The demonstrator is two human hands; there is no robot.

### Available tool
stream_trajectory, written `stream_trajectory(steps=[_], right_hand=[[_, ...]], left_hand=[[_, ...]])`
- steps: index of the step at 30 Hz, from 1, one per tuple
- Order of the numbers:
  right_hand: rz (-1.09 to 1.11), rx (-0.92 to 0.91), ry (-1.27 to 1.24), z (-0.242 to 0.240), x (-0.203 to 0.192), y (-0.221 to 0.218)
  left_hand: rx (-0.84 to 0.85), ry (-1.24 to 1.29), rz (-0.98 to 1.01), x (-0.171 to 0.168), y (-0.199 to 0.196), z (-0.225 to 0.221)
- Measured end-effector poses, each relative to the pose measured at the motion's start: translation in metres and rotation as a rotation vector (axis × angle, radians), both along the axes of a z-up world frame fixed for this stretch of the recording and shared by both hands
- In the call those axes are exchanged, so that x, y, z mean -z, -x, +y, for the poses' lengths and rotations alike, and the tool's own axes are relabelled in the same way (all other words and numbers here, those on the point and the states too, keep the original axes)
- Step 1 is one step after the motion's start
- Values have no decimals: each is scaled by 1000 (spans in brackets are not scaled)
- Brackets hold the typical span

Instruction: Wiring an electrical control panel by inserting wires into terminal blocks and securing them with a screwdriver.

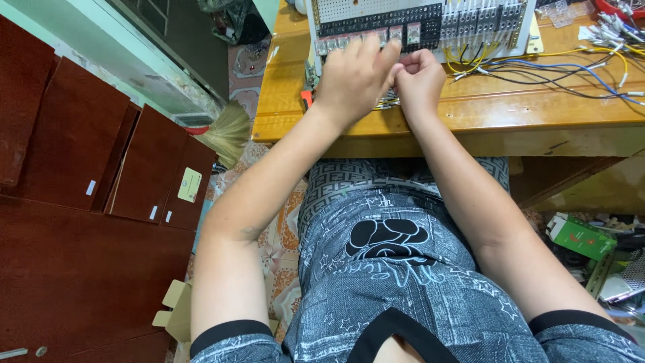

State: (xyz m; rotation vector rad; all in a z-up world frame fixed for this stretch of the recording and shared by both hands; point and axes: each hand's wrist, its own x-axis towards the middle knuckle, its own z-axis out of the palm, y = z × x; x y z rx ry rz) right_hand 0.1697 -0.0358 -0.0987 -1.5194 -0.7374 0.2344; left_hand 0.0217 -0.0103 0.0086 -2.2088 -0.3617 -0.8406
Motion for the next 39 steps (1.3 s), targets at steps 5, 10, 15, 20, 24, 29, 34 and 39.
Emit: stream_trajectory(steps=[5, 10, 15, 20, 24, 29, 34, 39], right_hand=[[159, -59, -94, -6, -9, 7], [74, -28, -107, -3, -1, 3], [-63, 18, -69, -1, 4, 1], [-46, 8, -41, -2, -5, 3], [-17, -45, -30, -9, -18, 10], [-42, -19, -93, 3, -10, 6], [-49, 41, -115, 7, -9, 11], [-204, 62, -166, 17, 3, 0]], left_hand=[[74, 421, 1, 0, 1, -4], [-46, 216, -98, 10, -4, 2], [17, 492, -17, 5, -4, -6], [7, 325, -60, 15, -5, 1], [43, 363, -81, 14, -2, 1], [60, 397, -85, 13, -2, 1], [72, 351, -108, 11, -2, 0], [191, 554, 13, -12, -3, -12]])
